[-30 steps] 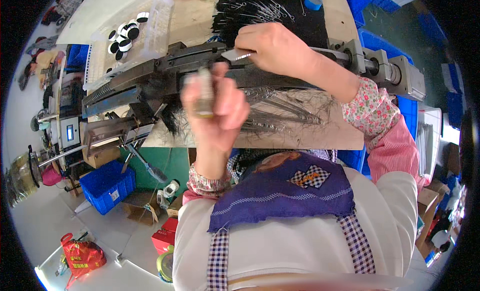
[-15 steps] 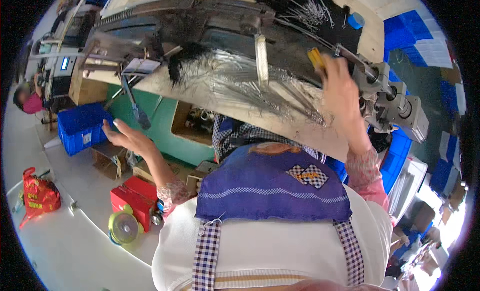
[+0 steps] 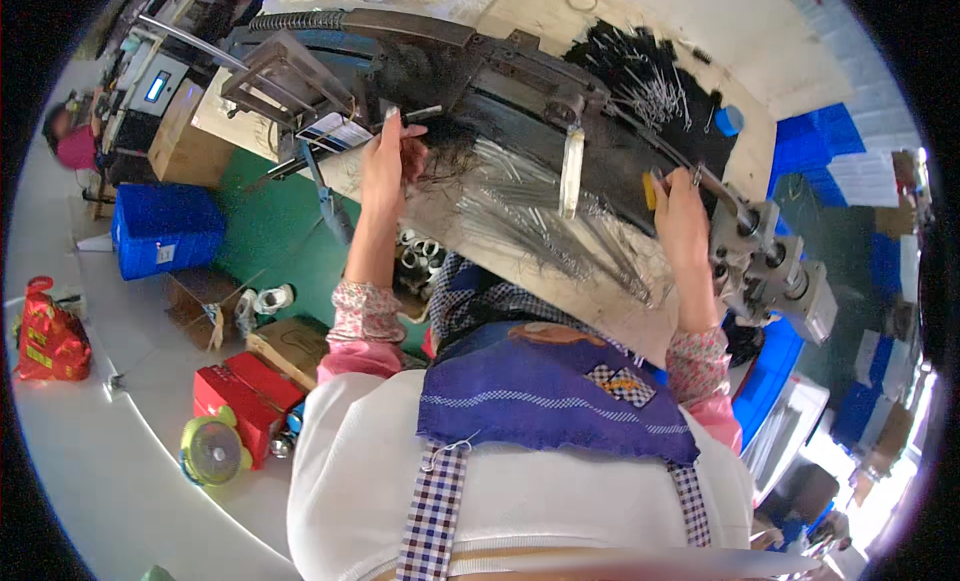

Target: Assembling small components into a larger unit using a specialized jig and manual dexterity.

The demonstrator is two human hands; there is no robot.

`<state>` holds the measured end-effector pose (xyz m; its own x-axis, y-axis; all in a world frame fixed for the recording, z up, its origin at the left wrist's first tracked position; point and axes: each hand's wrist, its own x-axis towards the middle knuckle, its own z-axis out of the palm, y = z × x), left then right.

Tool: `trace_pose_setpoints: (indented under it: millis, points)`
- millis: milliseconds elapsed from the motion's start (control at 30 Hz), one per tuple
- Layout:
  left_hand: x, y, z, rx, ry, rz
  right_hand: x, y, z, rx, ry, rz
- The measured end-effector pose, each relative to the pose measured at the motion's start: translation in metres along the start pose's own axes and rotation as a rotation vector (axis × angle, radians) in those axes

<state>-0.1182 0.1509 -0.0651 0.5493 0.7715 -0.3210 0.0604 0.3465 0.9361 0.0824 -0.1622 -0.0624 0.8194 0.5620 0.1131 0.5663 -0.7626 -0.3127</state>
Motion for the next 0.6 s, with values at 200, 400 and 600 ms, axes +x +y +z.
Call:
trace_pose_setpoints:
  millis: [200, 400, 600]
  points:
    - [0.003, -0.012, 0.01, -0.067, -0.008, 0.092, 0.004, -0.012, -0.006, -0.055, -0.162, 0.124]
    - [-0.085, 0.022, 0.11, 0.008, -0.422, 0.387, 0.003, -0.001, 0.002, -0.012, -0.042, 0.049]
    - [-0.085, 0.003, 0.216, -0.074, -1.087, -0.434, -0.011, 0.016, 0.016, 0.482, 0.053, 0.049]
